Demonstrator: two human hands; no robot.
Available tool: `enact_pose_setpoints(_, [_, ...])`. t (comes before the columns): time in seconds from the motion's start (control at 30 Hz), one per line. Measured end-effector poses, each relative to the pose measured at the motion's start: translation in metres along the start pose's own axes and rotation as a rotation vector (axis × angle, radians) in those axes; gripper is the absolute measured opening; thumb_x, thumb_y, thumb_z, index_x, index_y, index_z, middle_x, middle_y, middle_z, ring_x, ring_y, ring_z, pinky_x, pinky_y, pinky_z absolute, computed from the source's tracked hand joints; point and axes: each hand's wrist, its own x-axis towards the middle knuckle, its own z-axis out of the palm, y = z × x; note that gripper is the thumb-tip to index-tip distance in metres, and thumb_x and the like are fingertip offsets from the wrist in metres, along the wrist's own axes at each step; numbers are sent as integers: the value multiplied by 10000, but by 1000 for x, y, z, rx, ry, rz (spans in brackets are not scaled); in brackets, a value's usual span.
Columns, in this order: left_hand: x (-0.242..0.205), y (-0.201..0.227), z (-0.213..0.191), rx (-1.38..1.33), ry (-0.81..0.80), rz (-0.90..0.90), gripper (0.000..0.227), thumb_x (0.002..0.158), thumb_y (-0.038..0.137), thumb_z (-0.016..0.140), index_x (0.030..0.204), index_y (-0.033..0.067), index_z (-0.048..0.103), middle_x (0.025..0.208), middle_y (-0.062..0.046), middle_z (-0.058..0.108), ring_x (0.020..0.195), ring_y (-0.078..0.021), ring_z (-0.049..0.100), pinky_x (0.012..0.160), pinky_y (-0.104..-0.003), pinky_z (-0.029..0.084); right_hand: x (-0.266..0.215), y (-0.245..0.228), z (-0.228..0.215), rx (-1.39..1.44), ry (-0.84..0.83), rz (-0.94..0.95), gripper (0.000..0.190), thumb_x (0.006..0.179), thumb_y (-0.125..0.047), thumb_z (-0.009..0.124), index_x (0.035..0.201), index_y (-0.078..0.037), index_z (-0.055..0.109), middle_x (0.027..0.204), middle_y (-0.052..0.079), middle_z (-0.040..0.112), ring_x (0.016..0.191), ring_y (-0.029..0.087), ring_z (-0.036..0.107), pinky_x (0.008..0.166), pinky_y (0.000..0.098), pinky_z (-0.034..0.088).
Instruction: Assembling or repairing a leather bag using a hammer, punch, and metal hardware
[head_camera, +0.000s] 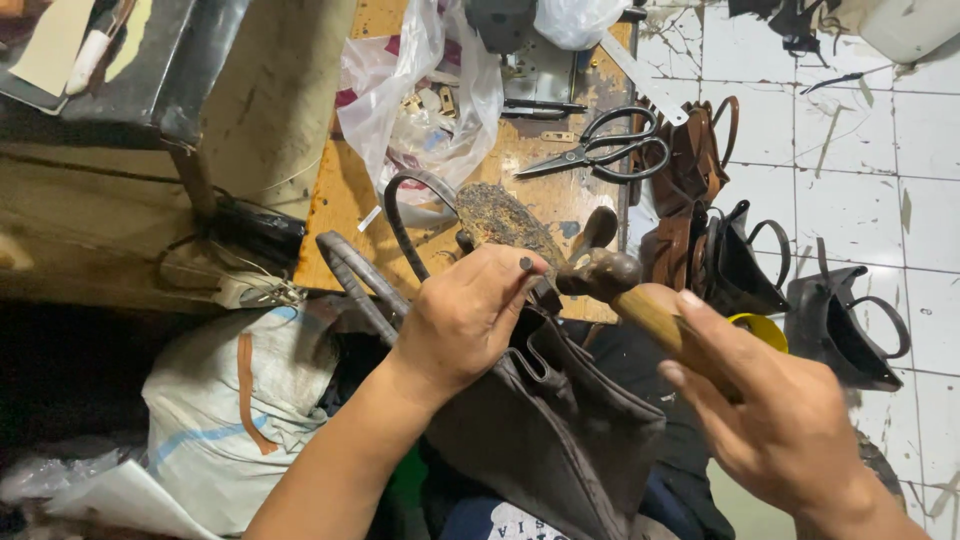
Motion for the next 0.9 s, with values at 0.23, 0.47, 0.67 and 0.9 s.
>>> enact_pose_setpoints(0.23, [2, 3, 0, 153, -31, 46, 137, 1060, 55, 506, 1135, -5, 604, 1004, -148, 673, 890, -343, 683, 786, -429, 560, -17, 5, -9, -110, 289, -83, 537, 881, -91, 876, 1279, 135, 594, 849, 260, 633, 648, 358, 507, 633, 473, 476])
enact_pose_setpoints(0.47, [3, 3, 1, 208, -33, 38, 53, 1010, -14, 557, 1050, -19, 592, 909, -156, 601, 793, -370, 619, 712, -451, 519, 18, -22, -47, -104, 49, 5, 580, 919, -174, 769, 1449, -64, 562, 779, 44, 612, 618, 250, 520, 562, 365, 420])
enact_pose_setpoints(0.67, [4, 6, 3, 179, 6, 93, 235, 1071, 30, 419, 849, -16, 483, 787, -158, 520, 641, -296, 522, 536, -411, 476, 33, -37, -40, -144, -35, -107, 593, 967, -154, 741, 1501, -102, 489, 767, 20, 560, 542, 189, 491, 502, 330, 410])
enact_pose_setpoints(0.9, [-11, -4, 10, 169, 37, -31, 110, 1071, 79, 505, 1122, -14, 531, 1055, -130, 696, 786, -330, 712, 676, -426, 582, 3, -14, -6, 45, -17, -31, 543, 939, -129, 709, 1447, -39, 539, 916, 88, 668, 645, 221, 567, 610, 332, 466])
